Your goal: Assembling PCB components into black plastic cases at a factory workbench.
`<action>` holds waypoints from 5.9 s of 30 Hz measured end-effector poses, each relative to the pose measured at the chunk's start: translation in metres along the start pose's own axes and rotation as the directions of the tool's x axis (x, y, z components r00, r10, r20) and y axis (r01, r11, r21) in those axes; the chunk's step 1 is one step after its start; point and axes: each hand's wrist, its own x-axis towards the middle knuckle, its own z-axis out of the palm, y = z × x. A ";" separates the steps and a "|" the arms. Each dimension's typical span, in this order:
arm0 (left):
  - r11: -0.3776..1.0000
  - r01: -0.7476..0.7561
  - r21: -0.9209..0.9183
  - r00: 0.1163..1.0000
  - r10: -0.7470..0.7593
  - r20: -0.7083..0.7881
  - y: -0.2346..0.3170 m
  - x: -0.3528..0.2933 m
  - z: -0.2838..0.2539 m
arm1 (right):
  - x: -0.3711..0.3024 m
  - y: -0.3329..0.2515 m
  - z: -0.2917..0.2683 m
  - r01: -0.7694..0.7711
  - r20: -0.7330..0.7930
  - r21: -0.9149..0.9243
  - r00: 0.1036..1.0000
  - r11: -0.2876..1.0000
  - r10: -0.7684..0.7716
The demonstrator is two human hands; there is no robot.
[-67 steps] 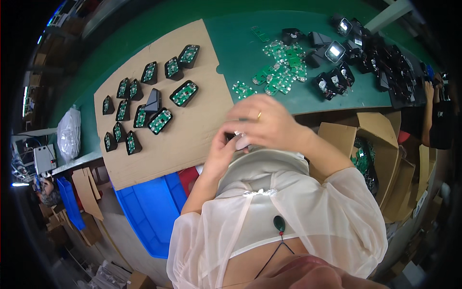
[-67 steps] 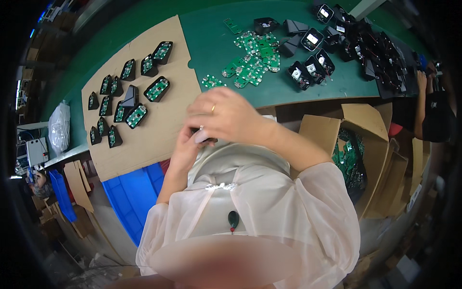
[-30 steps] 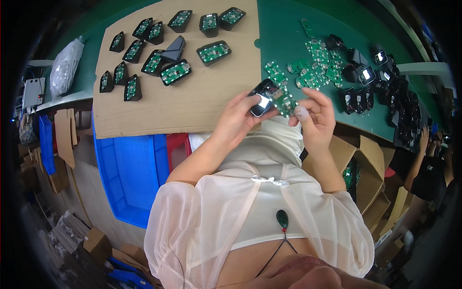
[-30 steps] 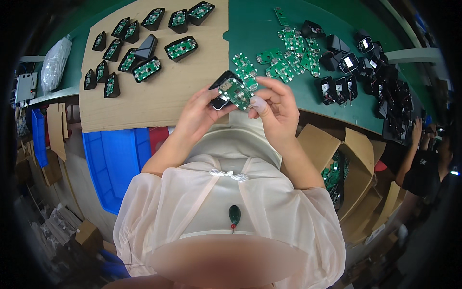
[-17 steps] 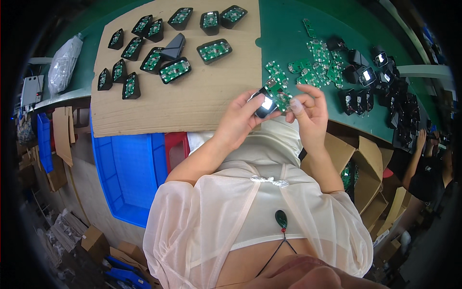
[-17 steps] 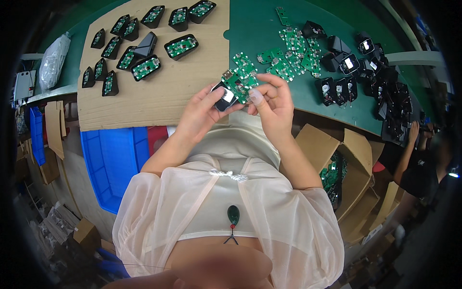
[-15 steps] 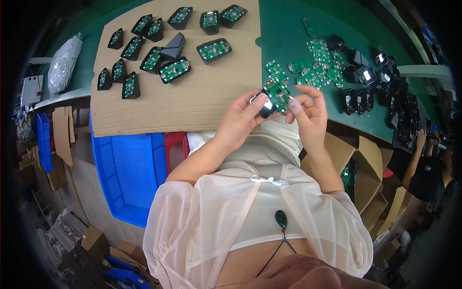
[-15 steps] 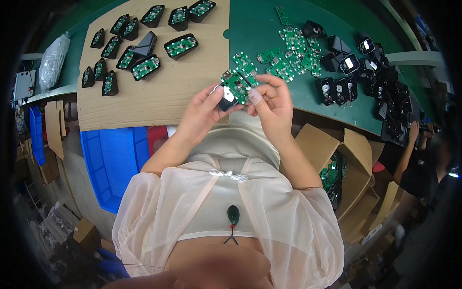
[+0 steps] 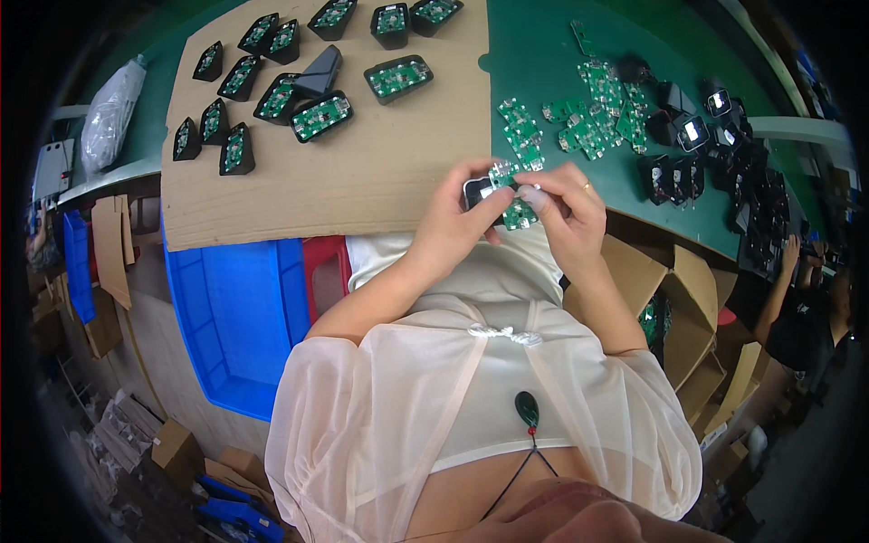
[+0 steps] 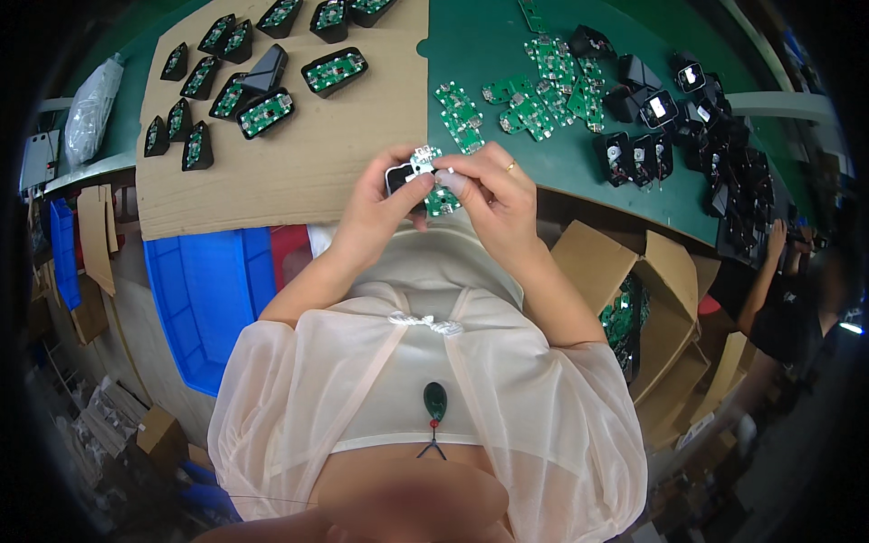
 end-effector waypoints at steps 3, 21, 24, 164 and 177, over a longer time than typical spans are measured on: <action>0.975 -0.222 0.023 0.966 0.223 -0.129 0.005 -0.002 0.002 | 0.002 -0.007 0.000 0.037 -0.002 -0.191 0.999 0.981 -0.038; 0.652 -0.582 0.486 0.746 0.666 -0.001 0.010 -0.010 -0.008 | 0.025 -0.029 -0.007 0.356 0.249 -0.376 0.928 0.855 -0.277; 0.861 -0.467 0.203 0.883 0.467 0.050 0.008 -0.010 -0.011 | 0.015 -0.025 -0.001 0.167 0.115 -0.101 0.981 0.981 -0.155; 0.894 -0.443 0.065 0.888 0.448 -0.106 0.004 -0.020 -0.027 | 0.009 -0.014 0.047 -0.166 0.219 0.264 0.970 0.950 0.109; 0.421 -0.211 0.882 0.669 0.720 -0.183 0.029 0.028 -0.075 | 0.008 0.025 -0.069 -0.080 -0.272 -0.812 0.928 0.578 -0.255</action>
